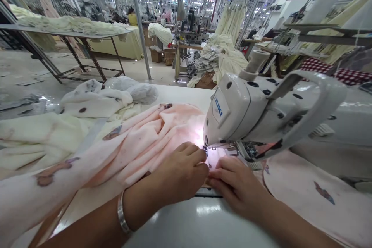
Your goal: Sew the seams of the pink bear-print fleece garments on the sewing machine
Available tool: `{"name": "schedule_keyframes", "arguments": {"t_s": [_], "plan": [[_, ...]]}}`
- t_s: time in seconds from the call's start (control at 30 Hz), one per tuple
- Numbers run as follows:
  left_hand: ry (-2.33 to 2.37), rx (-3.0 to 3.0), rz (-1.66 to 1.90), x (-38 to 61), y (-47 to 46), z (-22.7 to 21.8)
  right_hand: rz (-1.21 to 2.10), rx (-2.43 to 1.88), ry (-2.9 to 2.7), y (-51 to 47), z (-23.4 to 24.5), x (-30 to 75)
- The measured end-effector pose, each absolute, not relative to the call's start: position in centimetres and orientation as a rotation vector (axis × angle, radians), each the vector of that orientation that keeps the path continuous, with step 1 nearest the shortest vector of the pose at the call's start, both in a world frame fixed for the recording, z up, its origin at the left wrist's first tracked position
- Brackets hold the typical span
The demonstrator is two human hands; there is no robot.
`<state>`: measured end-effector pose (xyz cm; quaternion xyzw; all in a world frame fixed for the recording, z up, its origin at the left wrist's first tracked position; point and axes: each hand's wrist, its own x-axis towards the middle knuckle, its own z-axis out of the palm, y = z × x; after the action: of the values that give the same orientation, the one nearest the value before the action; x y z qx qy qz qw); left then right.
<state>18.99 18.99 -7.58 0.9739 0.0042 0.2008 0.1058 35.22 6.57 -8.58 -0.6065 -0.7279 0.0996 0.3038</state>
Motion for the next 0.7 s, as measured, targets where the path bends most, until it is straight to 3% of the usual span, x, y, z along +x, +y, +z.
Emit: {"name": "schedule_keyframes", "arguments": {"t_s": [0.2,0.7], "plan": [[0.01,2.795,0.508,19.1,19.0,-7.6,0.259,-1.735,-1.522,7.4,-9.5,37.4],[0.302,2.779,0.488,20.7,20.7,-7.5,-0.413,-1.975,-1.877,7.6,-8.7,37.2]]}}
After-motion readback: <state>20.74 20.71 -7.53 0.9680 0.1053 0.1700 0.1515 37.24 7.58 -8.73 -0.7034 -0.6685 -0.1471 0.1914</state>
